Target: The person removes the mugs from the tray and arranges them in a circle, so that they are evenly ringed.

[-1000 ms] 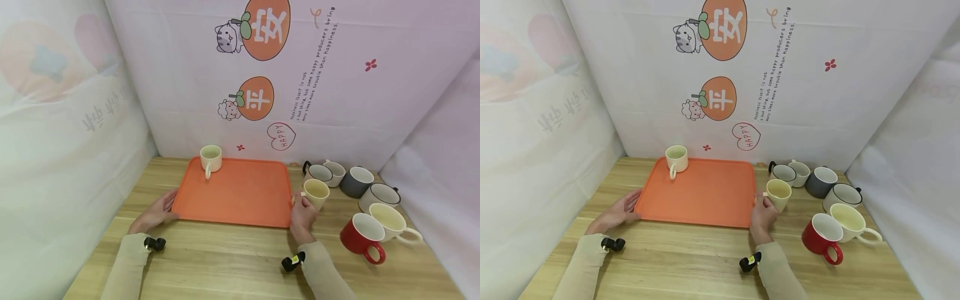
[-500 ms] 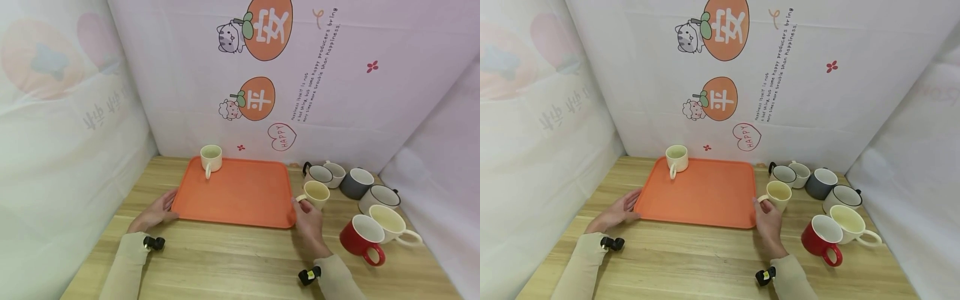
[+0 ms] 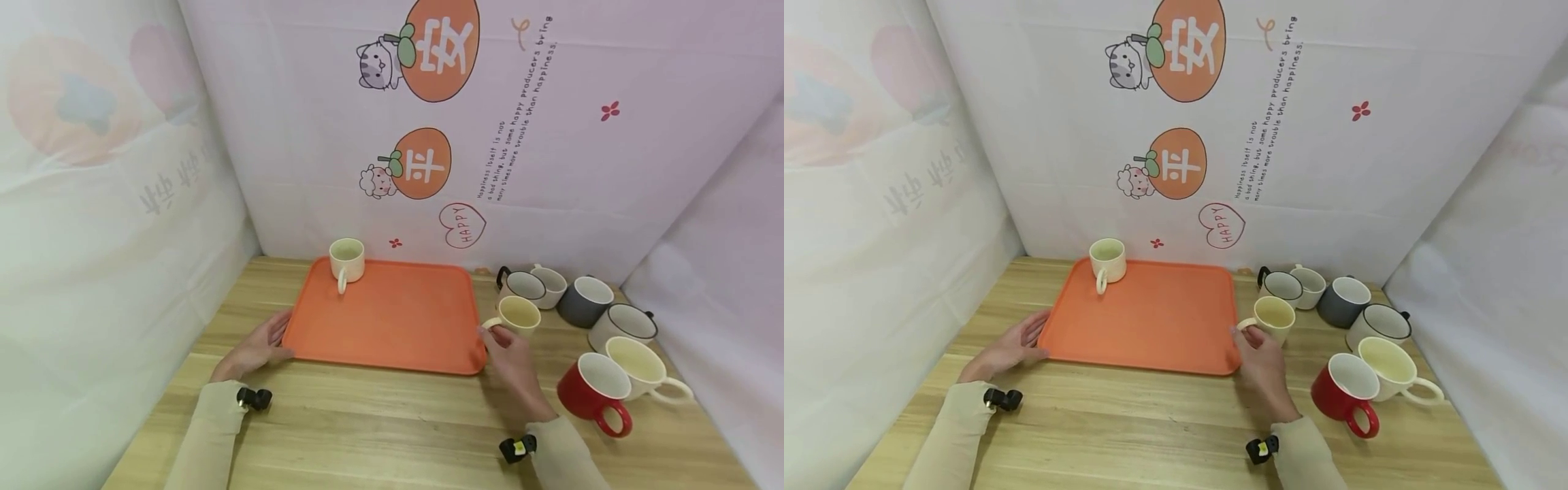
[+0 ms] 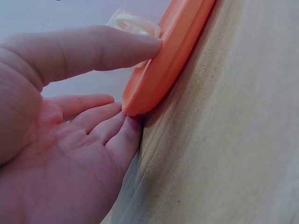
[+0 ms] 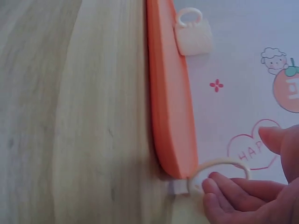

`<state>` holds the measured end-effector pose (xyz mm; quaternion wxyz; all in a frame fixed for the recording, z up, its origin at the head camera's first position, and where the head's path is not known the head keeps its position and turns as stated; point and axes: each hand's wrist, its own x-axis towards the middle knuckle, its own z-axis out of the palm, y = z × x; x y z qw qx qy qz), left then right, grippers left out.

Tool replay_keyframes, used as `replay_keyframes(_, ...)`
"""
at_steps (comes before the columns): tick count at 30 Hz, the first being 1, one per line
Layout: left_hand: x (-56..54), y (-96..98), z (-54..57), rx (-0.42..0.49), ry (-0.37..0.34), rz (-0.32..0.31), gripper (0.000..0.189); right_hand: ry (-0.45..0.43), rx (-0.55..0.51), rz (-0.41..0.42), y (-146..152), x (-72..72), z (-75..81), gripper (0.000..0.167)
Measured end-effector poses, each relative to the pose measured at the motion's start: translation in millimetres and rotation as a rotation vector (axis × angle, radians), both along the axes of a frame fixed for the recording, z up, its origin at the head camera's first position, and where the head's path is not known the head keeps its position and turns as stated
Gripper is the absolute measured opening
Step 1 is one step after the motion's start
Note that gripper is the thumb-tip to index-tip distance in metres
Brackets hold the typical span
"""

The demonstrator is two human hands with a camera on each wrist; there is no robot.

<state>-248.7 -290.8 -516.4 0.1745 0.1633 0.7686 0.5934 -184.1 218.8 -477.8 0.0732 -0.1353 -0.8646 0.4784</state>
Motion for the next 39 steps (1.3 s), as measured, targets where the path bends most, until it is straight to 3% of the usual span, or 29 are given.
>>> replay_keyframes(6,-1.4,-0.5,1.1,0.004,0.007,-0.005,0.102,-0.035,0.068,0.107,12.2,15.0,21.6,0.067)
replay_keyframes(10,-2.5,-0.5,1.0,0.004,0.0,0.0,0.102,0.03,0.137,0.166,5.5,14.9,38.8,0.063)
replay_keyframes(12,-3.2,-0.7,0.4,0.005,0.006,-0.008,0.102,0.083,0.155,0.203,-3.4,10.2,45.1,0.062)
replay_keyframes(17,-2.8,0.4,0.2,0.004,0.005,-0.004,0.102,0.2,0.081,0.353,-38.3,-11.4,54.7,0.057)
replay_keyframes(21,-2.5,0.3,-0.5,0.013,-0.012,0.005,0.102,0.226,0.055,0.46,-74.9,-31.4,56.9,0.055)
replay_keyframes(28,-2.6,-2.4,-1.9,0.017,0.023,-0.038,0.1,0.245,0.027,0.558,-142.0,-75.1,46.7,0.054)
replay_keyframes(32,-1.8,-3.9,-0.5,0.017,0.032,-0.028,0.1,0.251,-0.009,0.602,-176.4,-102.2,34.0,0.055)
replay_keyframes(39,-2.1,-1.0,-1.2,0.009,0.009,-0.012,0.1,0.178,-0.116,0.536,-215.2,-131.6,-4.4,0.059)
